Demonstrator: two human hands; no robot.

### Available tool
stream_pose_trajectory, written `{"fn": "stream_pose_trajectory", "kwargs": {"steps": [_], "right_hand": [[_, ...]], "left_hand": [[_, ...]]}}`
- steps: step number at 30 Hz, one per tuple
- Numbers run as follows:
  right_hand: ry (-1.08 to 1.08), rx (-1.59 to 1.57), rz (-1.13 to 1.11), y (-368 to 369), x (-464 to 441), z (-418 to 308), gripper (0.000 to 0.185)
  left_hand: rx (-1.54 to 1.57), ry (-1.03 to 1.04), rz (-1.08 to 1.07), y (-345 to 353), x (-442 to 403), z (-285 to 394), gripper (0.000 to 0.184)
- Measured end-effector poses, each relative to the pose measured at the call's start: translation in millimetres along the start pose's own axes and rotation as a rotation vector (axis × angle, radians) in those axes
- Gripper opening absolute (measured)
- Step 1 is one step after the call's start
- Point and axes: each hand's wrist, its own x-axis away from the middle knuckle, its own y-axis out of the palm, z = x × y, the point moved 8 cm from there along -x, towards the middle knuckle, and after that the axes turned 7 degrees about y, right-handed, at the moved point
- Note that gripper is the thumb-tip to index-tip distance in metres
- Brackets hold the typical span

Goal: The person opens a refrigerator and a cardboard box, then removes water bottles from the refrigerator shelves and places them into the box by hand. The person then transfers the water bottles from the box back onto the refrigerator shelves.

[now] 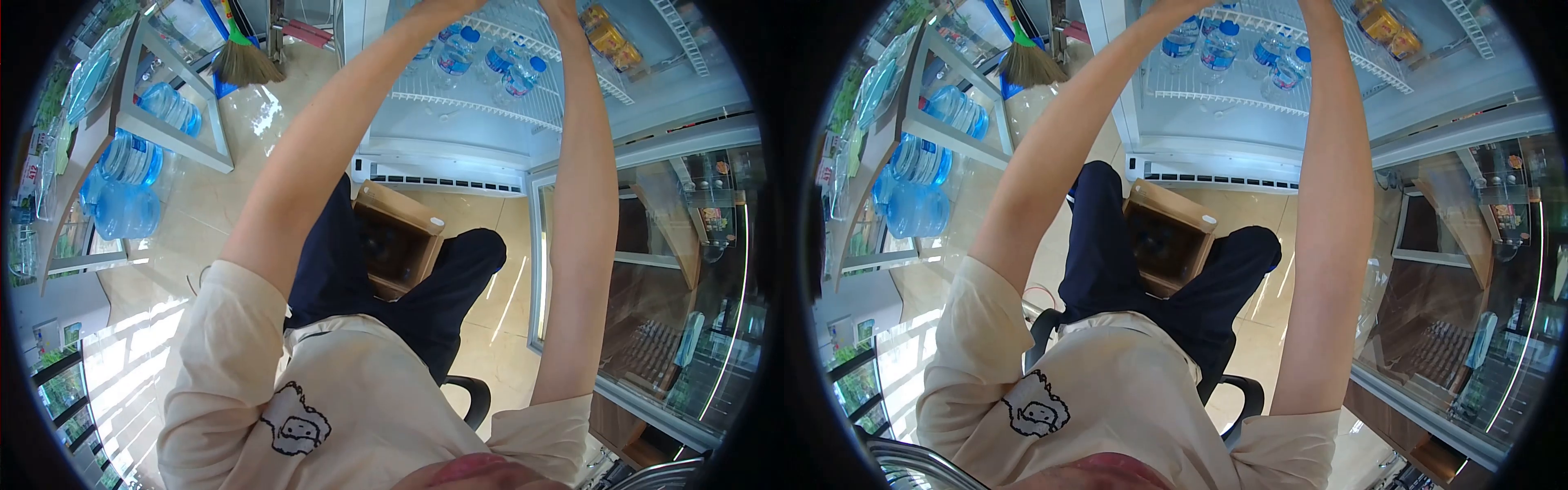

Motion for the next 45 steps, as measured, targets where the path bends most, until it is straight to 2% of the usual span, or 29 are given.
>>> {"fn": "stream_pose_trajectory", "kwargs": {"steps": [2, 3, 6, 7, 10, 11, 14, 16, 17, 19, 20, 21, 22, 23, 25, 27, 28, 29, 31, 32, 34, 35, 36, 37, 38, 40, 42, 44, 45], "right_hand": [[0.064, 0.057, -0.067, 2, -6, -3, 0.047], [0.096, 0.087, -0.095, 0, -8, -7, 0.046], [0.062, 0.169, -0.210, 1, -11, -28, 0.044], [0.167, 0.165, -0.247, -2, -9, -38, 0.045], [0.109, 0.187, -0.358, -10, -12, -27, 0.048], [0.103, 0.188, -0.350, -11, -10, -22, 0.052], [0.134, 0.182, -0.295, -17, -2, -23, 0.067], [0.205, 0.149, -0.259, -19, 9, -28, 0.079], [0.214, 0.273, -0.234, -20, 13, -25, 0.083], [0.235, 0.507, -0.190, -23, 34, -8, 0.091], [0.157, 0.366, -0.137, -28, 40, 16, 0.098], [0.085, 0.224, -0.083, -29, 47, 36, 0.105], [0.102, 0.132, 0.084, -41, 66, -3, 0.084], [0.148, 0.039, 0.187, -58, 96, -52, 0.075], [0.248, -0.059, 0.460, -86, 172, -124, 0.049], [0.383, -0.081, 0.678, -90, 299, -135, 0.024], [0.420, -0.099, 0.582, -75, 372, -137, 0.020], [0.471, -0.048, 0.360, -49, 428, -148, 0.016], [0.938, -0.074, -0.123, 8, 539, -148, 0.015], [0.772, 0.031, -0.299, 25, 577, -160, 0.023], [0.882, 0.137, -0.653, 41, 662, -171, 0.029], [0.928, 0.229, -0.969, 55, 714, -166, 0.032], [0.955, 0.310, -1.288, 67, 758, -159, 0.036], [1.041, 0.212, -1.256, 73, 762, -154, 0.039], [1.131, 0.118, -1.215, 78, 761, -149, 0.042], [1.136, 0.146, -1.091, 77, 756, -137, 0.043], [1.193, 0.203, -1.013, 80, 775, -130, 0.036], [1.420, -0.045, -1.104, 102, 803, -122, 0.046], [1.408, -0.093, -1.070, 112, 815, -113, 0.048]], "left_hand": [[0.124, -0.103, -0.058, 3, 10, -6, 0.110], [-0.049, 0.049, 0.058, 5, 5, -21, 0.116], [-0.536, -0.201, 0.076, -4, 12, -17, 0.122], [-0.483, -0.286, 0.037, -13, 19, 5, 0.123], [-0.396, -0.088, 0.044, -8, 19, 3, 0.119], [-0.448, 0.024, 0.125, -10, 22, 13, 0.116], [-0.330, 0.032, 0.105, -9, 22, 9, 0.117], [-0.272, -0.058, 0.058, -7, 20, 4, 0.118], [-0.246, -0.111, 0.038, -9, 23, 2, 0.119], [-0.451, -0.123, 0.002, -11, 28, 17, 0.121], [-0.558, -0.127, -0.022, -6, 30, 21, 0.122], [-0.652, -0.026, 0.105, -1, 37, 21, 0.129], [-0.683, 0.137, 0.224, -2, 58, 38, 0.076], [-0.710, 0.303, 0.344, -3, 88, 59, 0.023], [-0.410, 0.462, 0.387, -35, 189, 115, 0.033], [-0.403, 0.407, 0.148, -23, 311, 97, 0.046], [-0.366, 0.252, 0.017, -18, 374, 76, 0.049], [-0.346, 0.064, -0.006, -21, 428, 60, 0.048], [-0.459, -0.265, -0.154, -28, 523, 35, 0.040], [-0.543, -0.217, -0.410, -11, 561, 27, 0.039], [-0.676, -0.096, -0.943, 12, 643, 13, 0.036], [-0.492, -0.161, -1.040, 25, 663, 10, 0.032], [-0.390, -0.379, -1.070, 33, 681, -8, 0.030], [-0.288, -0.598, -1.095, 40, 701, -24, 0.028], [-0.393, -0.577, -1.046, 37, 703, -30, 0.027], [-0.552, -0.527, -0.966, 31, 701, -43, 0.028], [-0.639, -0.525, -0.870, 28, 699, -49, 0.029], [-0.732, -0.570, -0.735, 18, 693, -50, 0.029], [-0.730, -0.539, -0.660, 15, 682, -47, 0.029]]}}
